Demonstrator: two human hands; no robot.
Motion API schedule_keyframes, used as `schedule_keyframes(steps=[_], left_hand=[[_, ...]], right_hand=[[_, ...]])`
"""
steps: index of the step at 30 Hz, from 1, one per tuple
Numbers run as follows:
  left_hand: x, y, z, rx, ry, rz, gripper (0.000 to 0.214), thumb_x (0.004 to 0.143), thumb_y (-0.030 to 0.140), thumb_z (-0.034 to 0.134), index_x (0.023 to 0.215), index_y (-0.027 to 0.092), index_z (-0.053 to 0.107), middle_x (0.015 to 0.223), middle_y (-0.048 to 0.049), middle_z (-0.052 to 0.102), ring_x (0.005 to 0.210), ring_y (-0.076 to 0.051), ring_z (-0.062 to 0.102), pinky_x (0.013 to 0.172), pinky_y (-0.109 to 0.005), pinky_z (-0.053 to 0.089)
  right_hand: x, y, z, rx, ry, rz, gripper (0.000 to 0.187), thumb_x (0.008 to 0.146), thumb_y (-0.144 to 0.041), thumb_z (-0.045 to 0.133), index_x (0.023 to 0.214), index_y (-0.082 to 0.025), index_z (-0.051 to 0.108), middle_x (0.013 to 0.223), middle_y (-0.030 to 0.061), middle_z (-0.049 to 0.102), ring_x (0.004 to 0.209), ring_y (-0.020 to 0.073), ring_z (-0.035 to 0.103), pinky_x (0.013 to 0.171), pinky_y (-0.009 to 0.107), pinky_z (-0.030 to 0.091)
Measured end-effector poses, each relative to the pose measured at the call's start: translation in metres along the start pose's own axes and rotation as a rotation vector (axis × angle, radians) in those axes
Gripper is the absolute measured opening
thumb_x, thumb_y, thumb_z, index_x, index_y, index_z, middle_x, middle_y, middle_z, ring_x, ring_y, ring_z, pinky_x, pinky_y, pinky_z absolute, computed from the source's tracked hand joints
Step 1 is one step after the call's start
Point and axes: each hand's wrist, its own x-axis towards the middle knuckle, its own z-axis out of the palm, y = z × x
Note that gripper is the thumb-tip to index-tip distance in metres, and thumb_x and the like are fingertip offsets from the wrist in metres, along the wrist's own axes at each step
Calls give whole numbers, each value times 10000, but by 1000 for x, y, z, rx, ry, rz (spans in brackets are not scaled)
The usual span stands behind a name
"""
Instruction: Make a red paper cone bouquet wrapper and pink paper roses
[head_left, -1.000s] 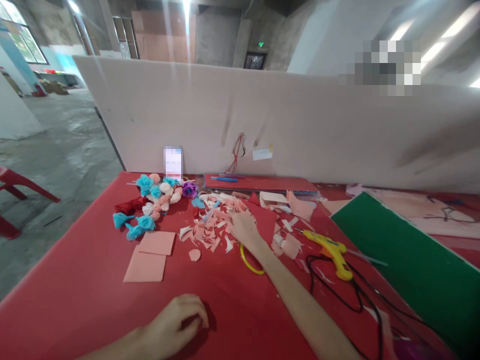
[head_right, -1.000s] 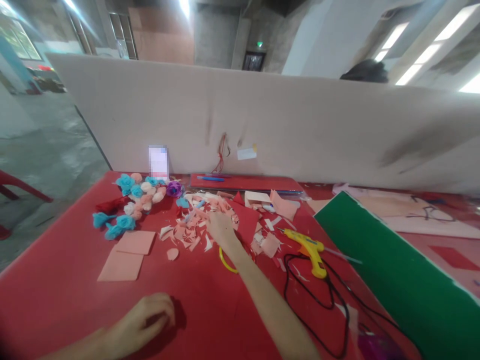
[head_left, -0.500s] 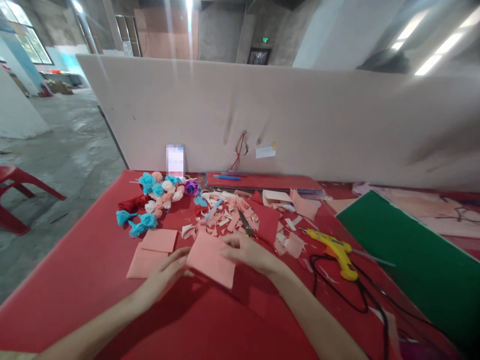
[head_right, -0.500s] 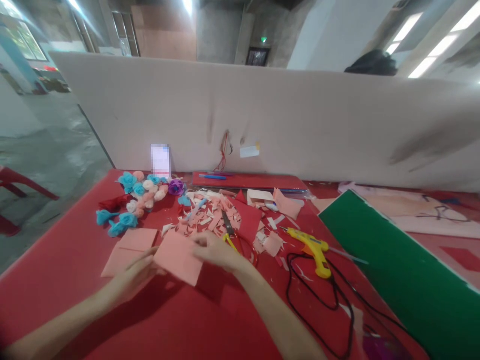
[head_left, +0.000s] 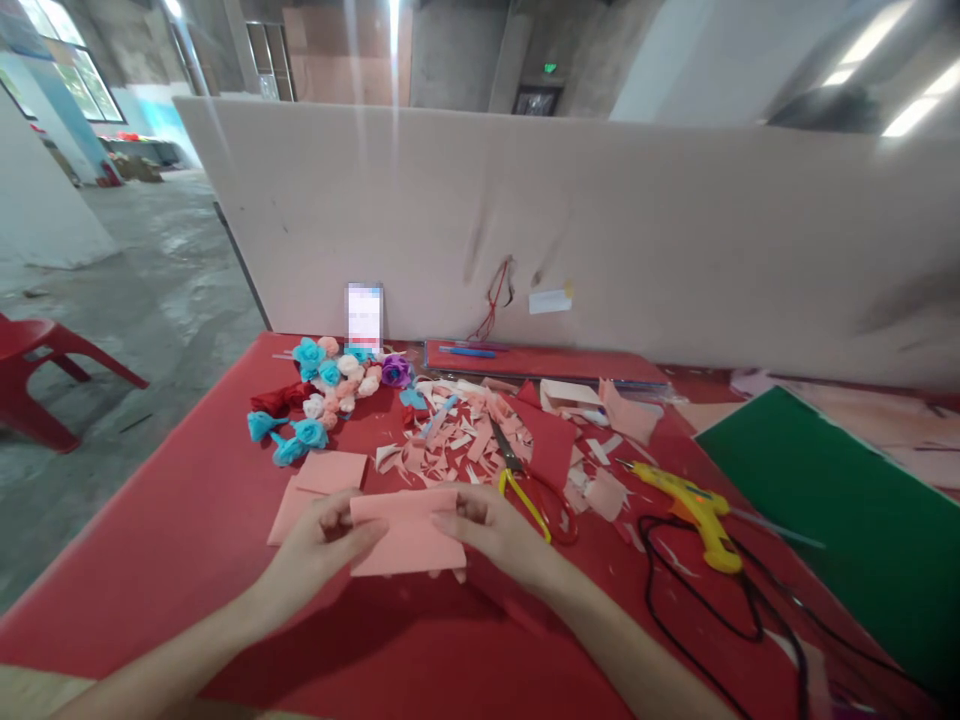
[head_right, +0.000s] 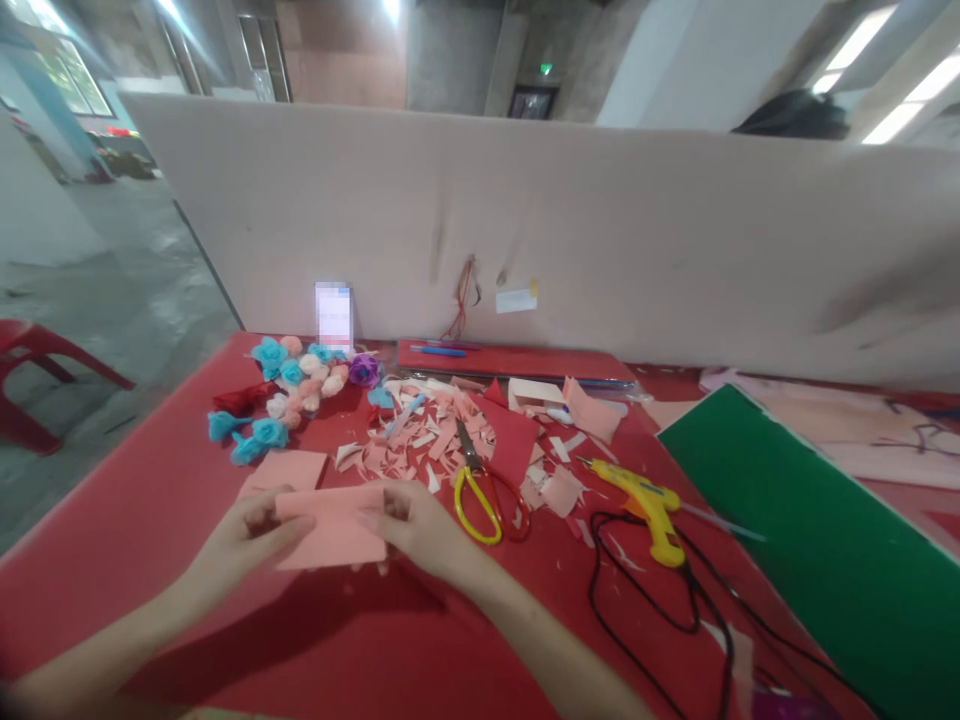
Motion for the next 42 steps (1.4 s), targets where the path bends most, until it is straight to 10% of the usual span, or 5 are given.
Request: schedule_keyframes(steps=[23, 29, 34, 37, 42], left_hand=[[-19, 1, -19, -118, -240, 390, 166, 761, 197, 559, 703, 196, 714, 650, -59, 697, 584, -178, 635, 547, -228, 473], [-18, -7, -16, 86, -56, 344, 289, 837, 333, 492, 1103, 234, 550, 849, -45, 652, 549, -106, 563, 466, -172, 434], [-12, -5, -26, 454, -1, 854, 672, 774, 540, 493, 1317, 194, 299, 1275, -133, 459, 1213, -261, 389, 1025, -400, 310], [-7, -1, -32, 858, 10, 1118, 508, 799, 274, 575, 1258, 149, 400, 1150, -105, 586, 1209, -211, 403, 1095, -414, 139], [-3, -2, -29, 778, 32, 1152, 211, 829, 113, 482, 1010, 99, 588, 905, -86, 697, 872, -152, 635, 917, -248, 422]], right_hand=[[-16, 1, 23, 479, -47, -16, 152, 644, -166, 537, 523, -129, 621, 437, -11, 547, 369, 105, 586, 301, 118, 398], [-14, -5, 17, 483, 19, -3, 279, 659, -194, 564, 932, -166, 614, 605, -14, 629, 348, 87, 566, 280, 120, 401], [-12, -11, 17, 488, 158, 33, 461, 667, -181, 510, 1128, -178, 509, 604, -28, 589, 340, 59, 521, 281, 110, 368], [-13, -9, 21, 473, 105, 96, 502, 686, -203, 494, 1186, -161, 462, 521, -41, 548, 352, 71, 506, 297, 120, 352], [-9, 0, 11, 245, 120, 96, 430, 802, -383, 424, 1178, -185, 484, 475, -54, 469, 370, 68, 400, 335, 146, 281]])
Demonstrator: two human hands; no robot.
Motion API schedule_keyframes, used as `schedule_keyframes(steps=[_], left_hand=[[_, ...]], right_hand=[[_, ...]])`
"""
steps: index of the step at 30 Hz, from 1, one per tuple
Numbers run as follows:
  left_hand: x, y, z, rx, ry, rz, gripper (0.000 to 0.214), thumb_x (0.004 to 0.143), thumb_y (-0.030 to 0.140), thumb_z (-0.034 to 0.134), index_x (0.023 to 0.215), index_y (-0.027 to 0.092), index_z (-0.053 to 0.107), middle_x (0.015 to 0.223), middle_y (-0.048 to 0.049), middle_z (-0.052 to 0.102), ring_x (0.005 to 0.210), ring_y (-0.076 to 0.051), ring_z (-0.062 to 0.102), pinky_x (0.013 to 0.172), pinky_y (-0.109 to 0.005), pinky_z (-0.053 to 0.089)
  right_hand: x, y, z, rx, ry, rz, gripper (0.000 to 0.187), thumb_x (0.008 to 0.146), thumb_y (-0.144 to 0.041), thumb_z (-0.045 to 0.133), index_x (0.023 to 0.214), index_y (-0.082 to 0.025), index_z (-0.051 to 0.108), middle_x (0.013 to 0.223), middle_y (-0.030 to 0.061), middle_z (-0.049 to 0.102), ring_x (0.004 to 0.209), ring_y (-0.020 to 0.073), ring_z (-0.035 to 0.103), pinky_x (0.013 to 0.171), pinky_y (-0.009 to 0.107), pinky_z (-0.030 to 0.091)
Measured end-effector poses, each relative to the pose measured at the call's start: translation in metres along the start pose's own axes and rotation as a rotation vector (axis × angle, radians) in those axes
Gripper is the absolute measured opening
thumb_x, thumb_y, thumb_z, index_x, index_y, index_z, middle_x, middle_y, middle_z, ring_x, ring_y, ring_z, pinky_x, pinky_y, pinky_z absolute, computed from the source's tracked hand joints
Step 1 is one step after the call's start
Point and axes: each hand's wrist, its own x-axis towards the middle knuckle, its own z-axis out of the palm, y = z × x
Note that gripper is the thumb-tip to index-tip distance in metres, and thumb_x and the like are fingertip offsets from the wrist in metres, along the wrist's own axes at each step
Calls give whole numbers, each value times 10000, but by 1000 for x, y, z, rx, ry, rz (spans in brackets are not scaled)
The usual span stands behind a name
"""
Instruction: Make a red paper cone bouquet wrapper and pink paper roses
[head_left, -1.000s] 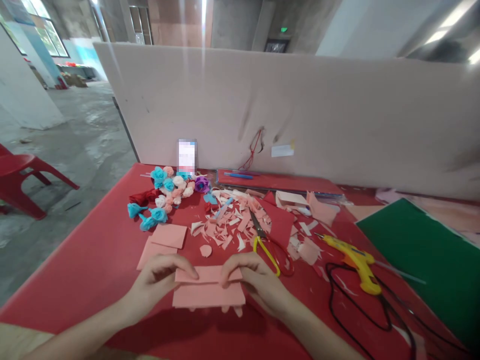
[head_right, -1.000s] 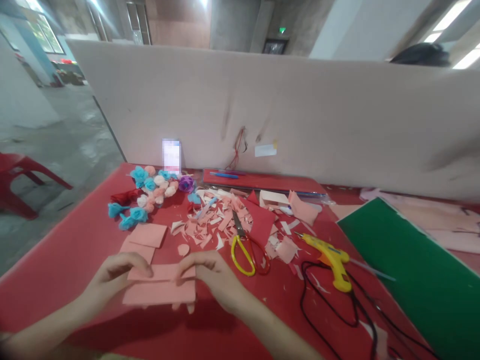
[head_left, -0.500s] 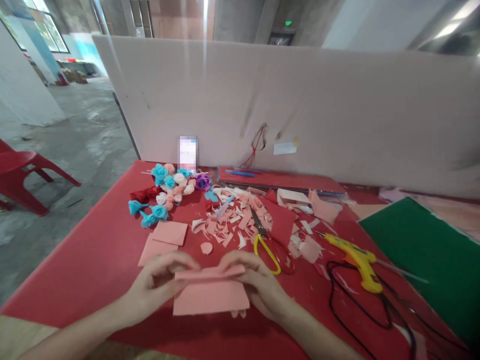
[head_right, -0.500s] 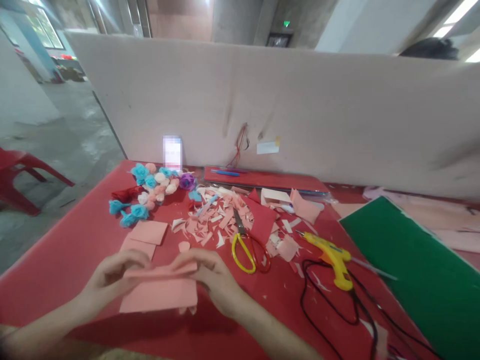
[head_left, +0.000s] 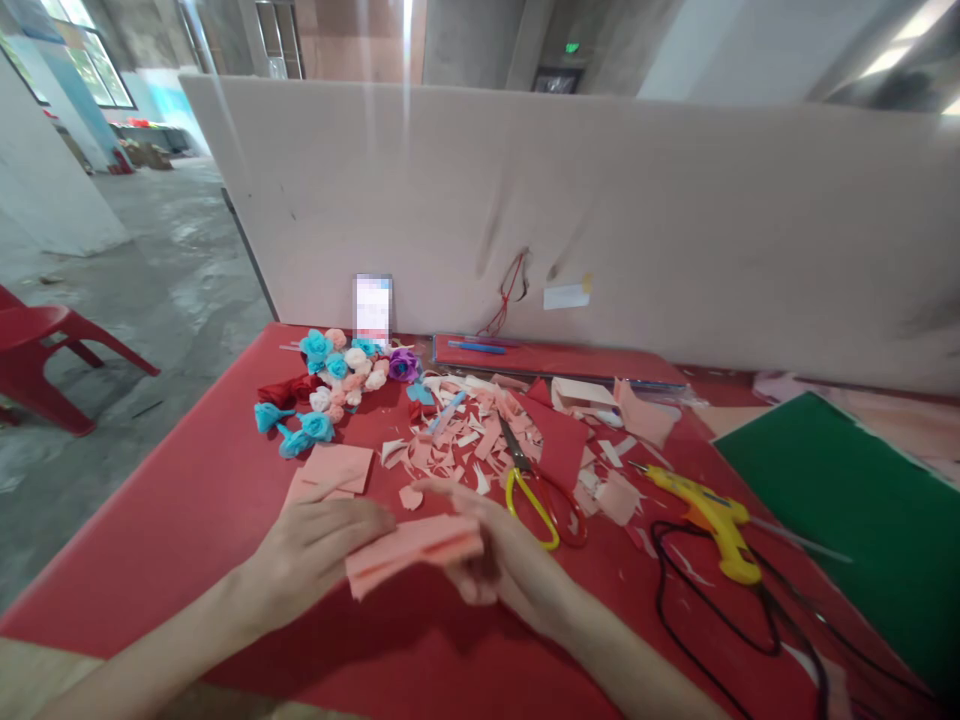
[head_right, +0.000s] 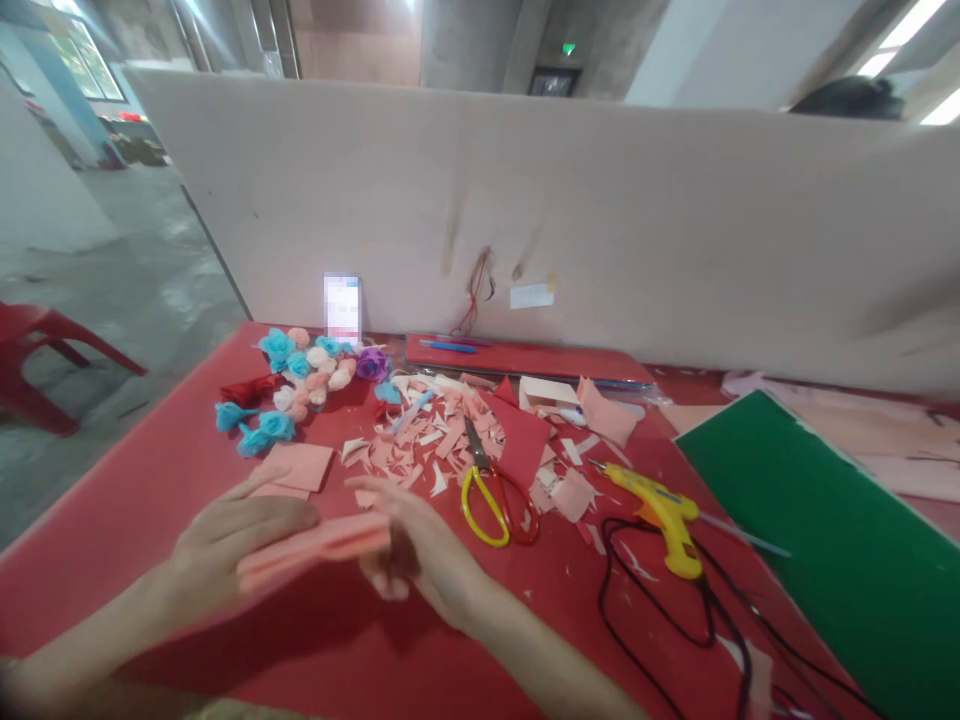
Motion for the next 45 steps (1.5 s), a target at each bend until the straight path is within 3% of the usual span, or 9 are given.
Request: schedule_keyframes(steps=[4, 7, 12, 16, 25, 30, 35, 40, 45], left_hand=[[7, 8, 4, -226, 84, -457, 129, 778, 169, 566, 730, 163, 685, 670, -4, 712, 556, -127, 644, 571, -163, 499], [13, 15, 5, -484, -14, -776, 172, 743, 189, 594, 596, 147, 673, 577, 5, 689, 512, -129, 619, 494, -161, 463], [19, 19, 6, -816, -132, -971, 184, 766, 258, 570, 648, 128, 625, 606, -26, 682, 589, -144, 624, 591, -200, 474], [19, 19, 3, -1002, -150, -1022, 199, 799, 293, 535, 698, 132, 596, 575, -3, 645, 534, -128, 602, 544, -200, 453], [17, 21, 4, -1127, -208, -1098, 314, 764, 417, 549, 638, 129, 539, 565, -32, 624, 512, -120, 538, 490, -199, 358], [10, 17, 9, -1002, -44, -1215, 354, 671, 429, 645, 562, 126, 498, 483, 65, 338, 465, -60, 311, 439, -177, 236], [3, 15, 11, -1240, 25, -1140, 207, 703, 359, 658, 802, 178, 676, 623, 16, 529, 527, -81, 461, 488, -179, 381], [7, 19, 12, -1626, 70, -1083, 108, 700, 312, 670, 719, 212, 705, 655, -1, 635, 504, -175, 639, 478, -258, 523], [9, 22, 14, -1741, 136, -983, 114, 723, 281, 658, 696, 178, 701, 641, -10, 638, 520, -169, 648, 495, -255, 542]], right_hand=[[6, -6, -16, -379, 118, -350, 482, 758, -545, 504, 1111, -221, 558, 797, 12, 546, 670, 117, 491, 591, 217, 427], [5, -9, -16, -470, -48, -318, 477, 724, -521, 576, 1081, -204, 578, 919, 42, 573, 820, 167, 516, 767, 298, 432], [3, -5, -5, -350, -33, -222, 311, 728, -406, 588, 894, -147, 633, 732, 28, 613, 682, 141, 543, 646, 255, 440], [1, -4, -5, -333, -44, -187, 253, 697, -337, 615, 853, -139, 634, 679, 6, 580, 625, 115, 524, 613, 231, 423], [-2, -4, -3, -277, -90, -188, 270, 741, -374, 553, 881, -162, 644, 676, -9, 544, 564, 84, 464, 532, 191, 389], [-1, -2, -3, -267, -111, -167, 265, 736, -340, 556, 926, -189, 664, 670, -4, 575, 537, 92, 484, 514, 205, 412], [-1, 4, -3, -115, -21, -137, 191, 657, -199, 604, 821, -212, 702, 690, -4, 628, 586, 94, 526, 525, 184, 413], [-2, 7, 3, 48, -61, -103, 137, 658, -223, 594, 707, -179, 714, 502, -13, 572, 408, 81, 485, 384, 177, 373], [-5, 6, 10, 159, -26, -105, 98, 601, -207, 597, 540, -165, 661, 502, -9, 564, 412, 89, 501, 371, 181, 375]])
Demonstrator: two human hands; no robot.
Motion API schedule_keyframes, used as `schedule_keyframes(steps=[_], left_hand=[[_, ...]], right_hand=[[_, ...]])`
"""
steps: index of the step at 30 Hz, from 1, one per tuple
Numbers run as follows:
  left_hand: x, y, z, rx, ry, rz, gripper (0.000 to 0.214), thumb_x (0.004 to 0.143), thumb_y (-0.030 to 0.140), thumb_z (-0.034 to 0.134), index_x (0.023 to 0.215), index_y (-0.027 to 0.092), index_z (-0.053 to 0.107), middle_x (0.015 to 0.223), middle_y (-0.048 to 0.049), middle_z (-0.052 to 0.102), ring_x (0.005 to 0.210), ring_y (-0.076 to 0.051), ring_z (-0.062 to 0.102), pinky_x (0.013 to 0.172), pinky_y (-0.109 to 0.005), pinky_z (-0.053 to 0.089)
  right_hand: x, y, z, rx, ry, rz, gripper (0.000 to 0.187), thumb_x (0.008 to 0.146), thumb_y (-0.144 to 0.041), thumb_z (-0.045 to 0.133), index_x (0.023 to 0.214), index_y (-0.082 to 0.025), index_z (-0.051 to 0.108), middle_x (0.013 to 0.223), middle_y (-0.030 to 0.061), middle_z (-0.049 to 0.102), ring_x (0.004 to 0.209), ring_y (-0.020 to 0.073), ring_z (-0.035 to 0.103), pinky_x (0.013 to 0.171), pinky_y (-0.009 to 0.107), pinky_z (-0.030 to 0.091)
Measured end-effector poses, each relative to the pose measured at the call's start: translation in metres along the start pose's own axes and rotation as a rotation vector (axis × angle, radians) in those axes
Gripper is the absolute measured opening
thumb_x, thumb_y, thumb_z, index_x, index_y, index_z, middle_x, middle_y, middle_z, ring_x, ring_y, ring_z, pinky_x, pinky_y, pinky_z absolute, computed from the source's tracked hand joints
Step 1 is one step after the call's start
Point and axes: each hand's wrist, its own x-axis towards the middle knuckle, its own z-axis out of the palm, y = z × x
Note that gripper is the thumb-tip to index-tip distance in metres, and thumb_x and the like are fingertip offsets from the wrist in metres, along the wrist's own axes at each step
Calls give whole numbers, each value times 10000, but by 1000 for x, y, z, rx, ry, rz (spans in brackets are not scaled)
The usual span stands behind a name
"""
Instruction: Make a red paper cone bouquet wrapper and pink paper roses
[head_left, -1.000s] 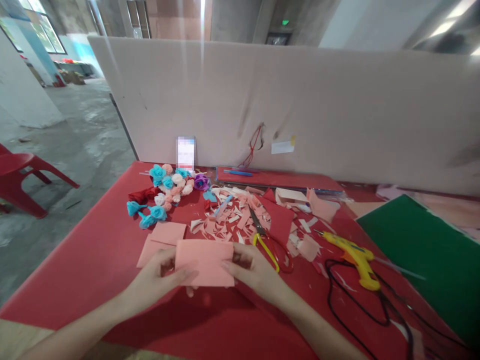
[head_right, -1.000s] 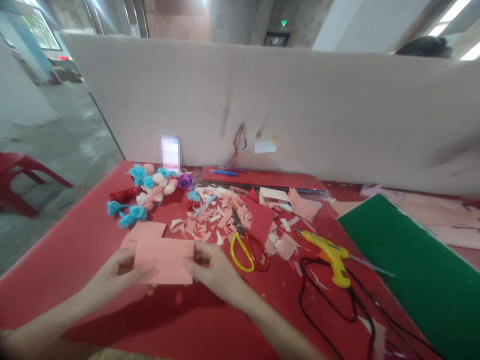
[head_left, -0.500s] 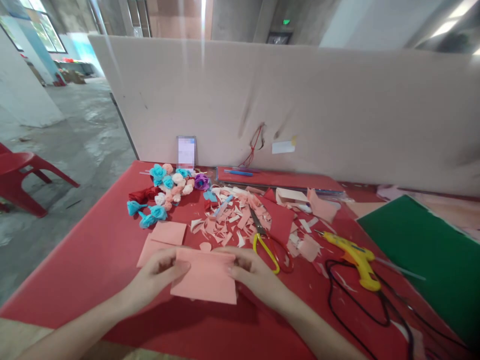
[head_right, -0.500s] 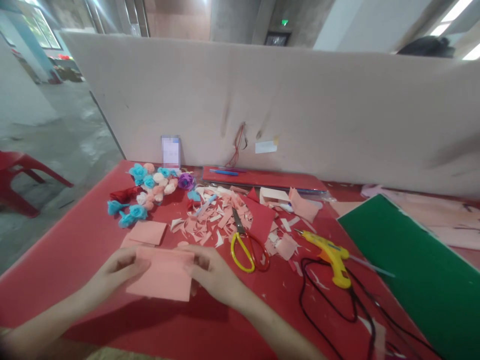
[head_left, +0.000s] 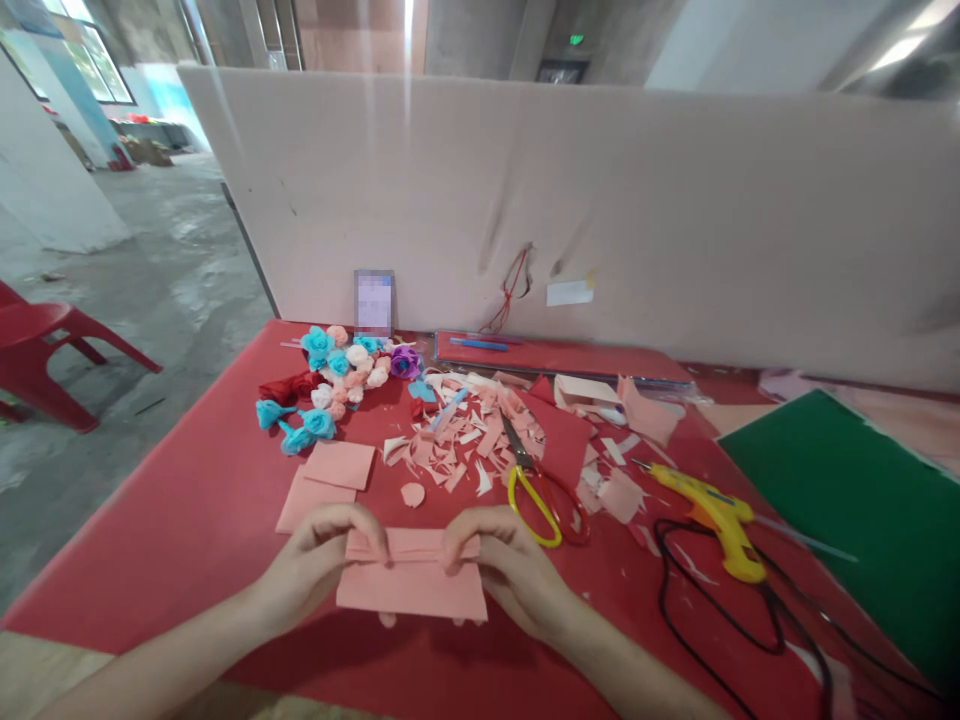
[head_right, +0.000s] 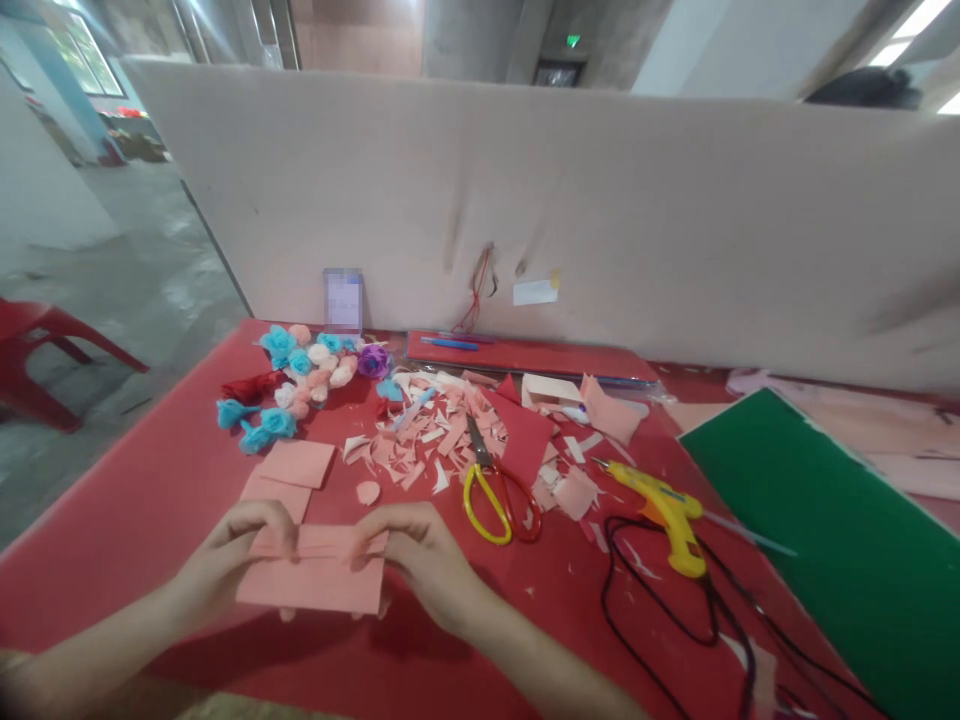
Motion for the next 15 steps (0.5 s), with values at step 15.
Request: schedule_keyframes(steps=[15], left_hand=[[-9, -5, -17, 461, -74, 242, 234, 789, 336, 576, 662, 151, 642, 589, -46, 622, 579, -145, 581, 656, -254, 454]], right_hand=[[-7, -2, -7, -484, -279, -381, 415, 856, -449, 430, 583, -171, 573, 521, -18, 465, 508, 95, 426, 540, 211, 337]])
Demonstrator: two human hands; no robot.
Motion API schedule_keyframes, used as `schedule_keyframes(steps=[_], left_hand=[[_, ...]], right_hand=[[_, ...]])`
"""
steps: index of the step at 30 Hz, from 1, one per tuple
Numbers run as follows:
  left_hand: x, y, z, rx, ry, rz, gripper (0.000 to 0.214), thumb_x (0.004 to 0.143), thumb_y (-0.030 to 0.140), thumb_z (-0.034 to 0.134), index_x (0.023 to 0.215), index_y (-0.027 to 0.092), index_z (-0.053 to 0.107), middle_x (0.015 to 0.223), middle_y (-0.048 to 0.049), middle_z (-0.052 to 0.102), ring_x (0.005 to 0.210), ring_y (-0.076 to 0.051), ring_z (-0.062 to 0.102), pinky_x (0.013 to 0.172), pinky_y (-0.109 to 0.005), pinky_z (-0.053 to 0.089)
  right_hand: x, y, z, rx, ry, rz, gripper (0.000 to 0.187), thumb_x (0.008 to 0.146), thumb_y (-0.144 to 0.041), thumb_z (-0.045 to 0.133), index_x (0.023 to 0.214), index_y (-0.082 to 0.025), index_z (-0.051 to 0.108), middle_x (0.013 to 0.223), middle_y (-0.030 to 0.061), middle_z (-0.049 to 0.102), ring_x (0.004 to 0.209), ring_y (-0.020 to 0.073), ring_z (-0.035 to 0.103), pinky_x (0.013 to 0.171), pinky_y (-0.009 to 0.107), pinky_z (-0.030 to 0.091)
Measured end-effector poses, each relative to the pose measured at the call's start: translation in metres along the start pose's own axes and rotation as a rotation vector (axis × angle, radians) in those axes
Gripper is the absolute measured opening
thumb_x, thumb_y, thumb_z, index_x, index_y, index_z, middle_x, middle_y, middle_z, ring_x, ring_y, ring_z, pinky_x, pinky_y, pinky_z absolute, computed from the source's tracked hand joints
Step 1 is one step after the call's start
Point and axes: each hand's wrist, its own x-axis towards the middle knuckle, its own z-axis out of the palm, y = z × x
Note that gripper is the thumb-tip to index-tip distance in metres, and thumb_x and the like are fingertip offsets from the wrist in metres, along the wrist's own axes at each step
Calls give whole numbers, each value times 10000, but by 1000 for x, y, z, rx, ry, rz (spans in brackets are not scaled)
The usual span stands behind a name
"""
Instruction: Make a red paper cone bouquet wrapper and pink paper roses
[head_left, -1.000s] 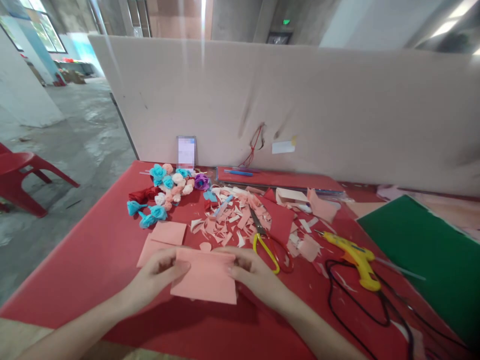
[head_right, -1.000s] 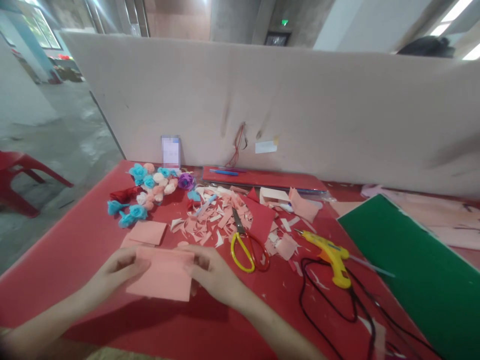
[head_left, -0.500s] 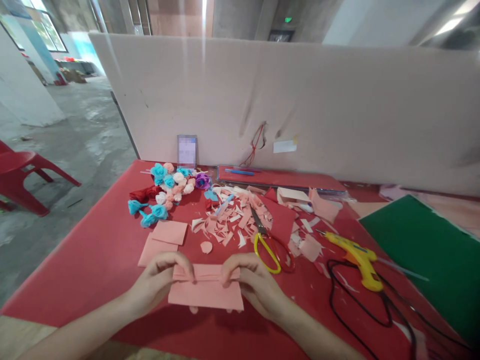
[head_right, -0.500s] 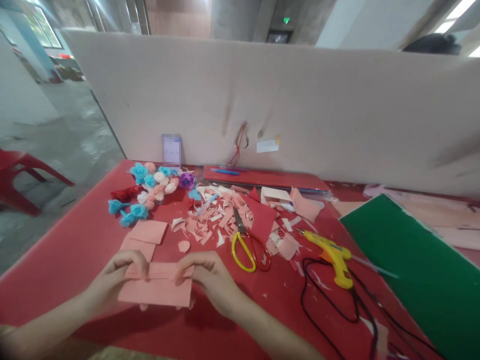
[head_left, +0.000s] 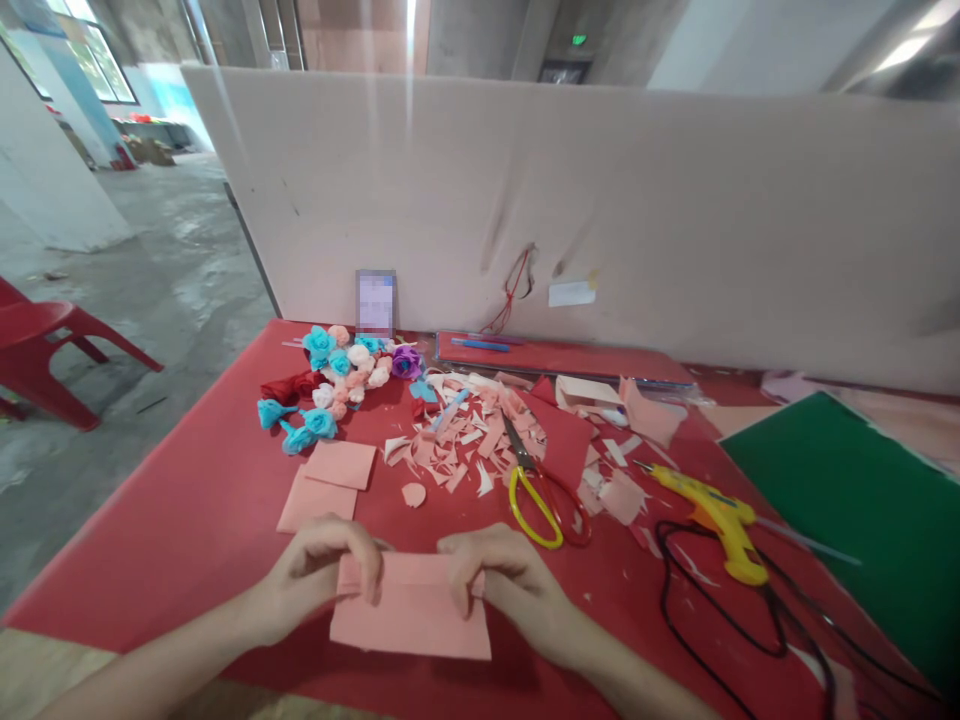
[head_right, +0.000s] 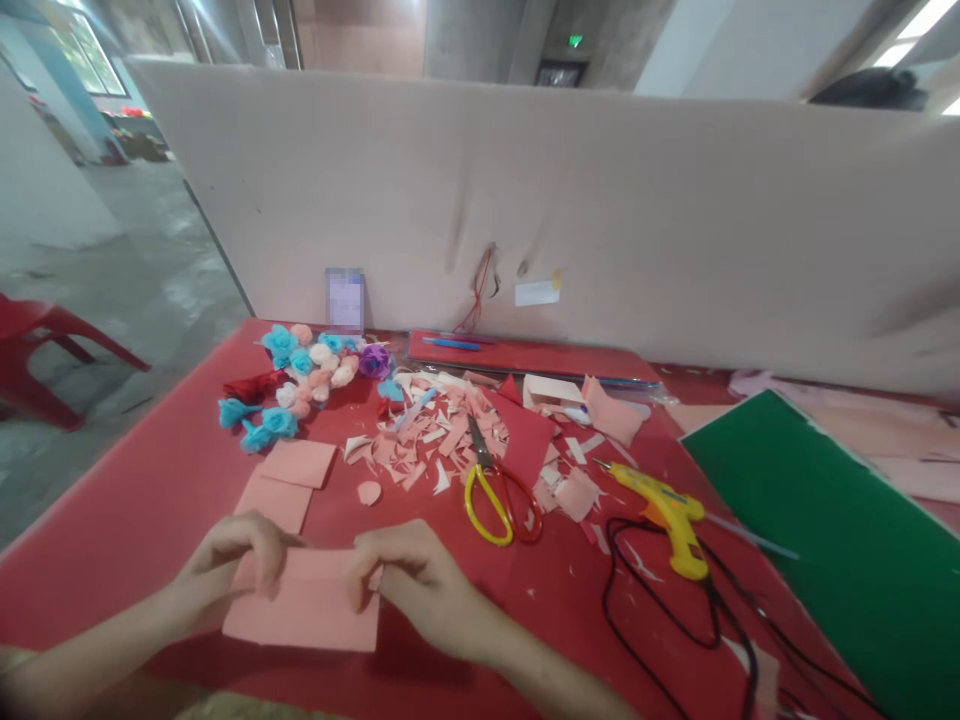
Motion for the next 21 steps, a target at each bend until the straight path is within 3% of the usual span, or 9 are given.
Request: schedule_keyframes(steps=[6, 11, 14, 17, 21], left_hand=[[1, 4, -2, 85, -104, 29, 332, 816, 395, 504, 618, 141, 584, 567, -73, 581, 570, -157, 541, 564, -238, 421], [0, 9, -6, 153, -204, 54, 354, 823, 451, 441, 735, 144, 595, 654, -100, 611, 649, -193, 573, 636, -272, 446], [1, 7, -5, 295, -134, 82, 441, 789, 552, 433, 662, 155, 580, 584, -79, 591, 570, -176, 561, 656, -281, 461], [1, 2, -1, 434, -15, 21, 454, 789, 547, 442, 555, 169, 531, 484, -48, 536, 476, -142, 511, 568, -247, 459], [1, 3, 3, 397, 1, 7, 456, 811, 533, 416, 541, 172, 486, 456, -46, 524, 439, -131, 490, 498, -235, 444]], right_hand=[[1, -8, -5, -32, -115, 1, 418, 864, -453, 384, 601, -173, 548, 536, -18, 433, 514, 102, 392, 532, 220, 321], [4, -17, -9, -67, -180, -20, 432, 860, -466, 378, 577, -173, 523, 543, -23, 419, 522, 99, 390, 560, 229, 326], [5, -16, -11, -104, -221, 2, 471, 865, -498, 355, 568, -173, 522, 541, -17, 447, 521, 98, 391, 547, 229, 323], [6, -12, -15, -120, -287, 66, 491, 862, -522, 341, 593, -167, 548, 544, -17, 447, 511, 94, 413, 518, 221, 323], [8, -15, -19, -116, -354, 71, 531, 862, -534, 328, 610, -157, 603, 529, -18, 428, 505, 94, 414, 518, 213, 340]])
